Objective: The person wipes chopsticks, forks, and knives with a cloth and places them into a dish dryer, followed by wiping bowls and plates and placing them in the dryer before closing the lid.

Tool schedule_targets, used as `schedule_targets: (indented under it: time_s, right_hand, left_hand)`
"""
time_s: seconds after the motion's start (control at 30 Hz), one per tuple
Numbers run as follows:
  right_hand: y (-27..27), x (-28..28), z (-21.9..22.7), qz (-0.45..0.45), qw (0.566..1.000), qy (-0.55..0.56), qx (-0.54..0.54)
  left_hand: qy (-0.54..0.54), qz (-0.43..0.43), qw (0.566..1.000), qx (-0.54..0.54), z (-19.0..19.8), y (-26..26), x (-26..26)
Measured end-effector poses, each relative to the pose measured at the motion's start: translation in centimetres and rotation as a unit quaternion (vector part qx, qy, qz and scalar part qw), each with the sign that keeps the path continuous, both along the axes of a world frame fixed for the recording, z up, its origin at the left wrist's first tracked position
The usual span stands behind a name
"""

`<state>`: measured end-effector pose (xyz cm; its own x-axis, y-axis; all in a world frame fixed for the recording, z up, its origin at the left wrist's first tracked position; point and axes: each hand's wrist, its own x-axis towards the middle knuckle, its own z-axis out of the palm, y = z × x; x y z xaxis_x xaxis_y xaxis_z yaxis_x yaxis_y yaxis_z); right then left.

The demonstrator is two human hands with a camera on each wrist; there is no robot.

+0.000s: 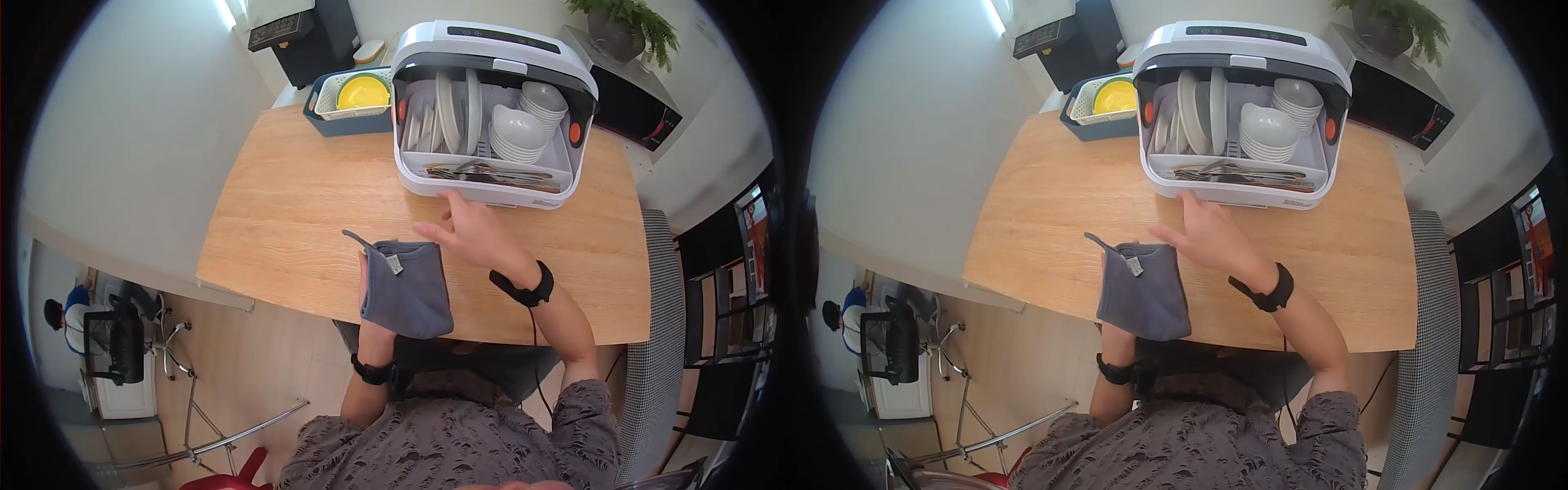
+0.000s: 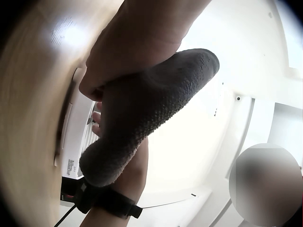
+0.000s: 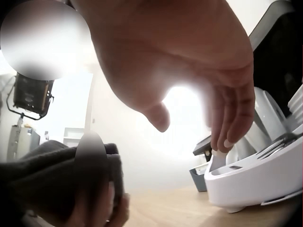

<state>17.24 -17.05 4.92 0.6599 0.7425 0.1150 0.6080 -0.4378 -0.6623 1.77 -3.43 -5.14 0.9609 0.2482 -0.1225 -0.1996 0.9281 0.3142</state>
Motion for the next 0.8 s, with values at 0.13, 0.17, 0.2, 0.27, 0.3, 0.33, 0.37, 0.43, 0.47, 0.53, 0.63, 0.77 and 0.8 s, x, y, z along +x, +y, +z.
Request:
schedule_targets:
  time_s: [0.13, 0.17, 0.2, 0.27, 0.3, 0.33, 0.37, 0.43, 0.47, 0.53, 0.63, 0.77, 0.8]
  right_hand:
    - [-0.3, -1.5, -1.5, 0.104, 0.97, 0.22, -0.021]
    - [-0.5, -1.6, -1.7, 0.125, 0.949, 0.288, -0.012]
    - [-0.8, -1.5, -2.0, 0.12, 0.939, 0.324, 0.001]
    - [-1.5, -1.1, -2.5, 0.104, 0.914, 0.391, 0.026]
    - [-1.8, -1.0, -2.6, 0.088, 0.913, 0.395, 0.051]
    - [-2.2, -0.8, -2.5, 0.072, 0.911, 0.398, 0.075]
    - [-2.5, -0.8, -2.6, 0.055, 0.909, 0.401, 0.1]
    - [-3.0, -0.7, -3.2, 0.031, 0.918, 0.38, 0.113]
    - [-3.1, -0.8, -3.5, 0.021, 0.921, 0.371, 0.116]
    - [-3.2, -1.0, -4.1, 0.009, 0.926, 0.355, 0.13]
    - [-3.2, -1.3, -4.6, 0.002, 0.927, 0.345, 0.145]
    - [-3.0, -0.8, -5.3, 0.0, 0.924, 0.363, 0.123]
    - [-2.7, -0.6, -5.6, 0.001, 0.923, 0.367, 0.117]
  left_hand:
    - [0.028, 0.062, 0.983, 0.171, 0.4, -0.1, 0.0]
    - [0.038, 0.072, 0.973, 0.217, 0.8, 0.0, -0.1]
    - [0.017, 0.04, 0.99, 0.134, 1.2, 0.3, -0.2]
    - [-0.03, -0.026, 0.999, -0.037, 2.0, 1.4, -0.6]
    - [-0.022, -0.053, 0.998, -0.033, 2.3, 1.8, -1.1]
    - [-0.015, -0.082, 0.996, -0.03, 2.5, 2.3, -1.7]
    - [-0.007, -0.111, 0.993, -0.025, 2.6, 2.7, -2.1]
    - [0.038, -0.087, 0.995, 0.038, 0.9, 2.8, -2.9]
    - [0.062, -0.075, 0.993, 0.069, 0.2, 2.8, -3.3]
    - [0.122, -0.075, 0.944, 0.297, 1.8, 1.7, -2.5]
    - [0.165, -0.062, 0.913, 0.367, 2.7, 1.5, -2.2]
    - [0.173, -0.045, 0.904, 0.387, 2.2, 2.6, -2.7]
    - [0.176, -0.041, 0.893, 0.413, 2.1, 3.2, -2.8]
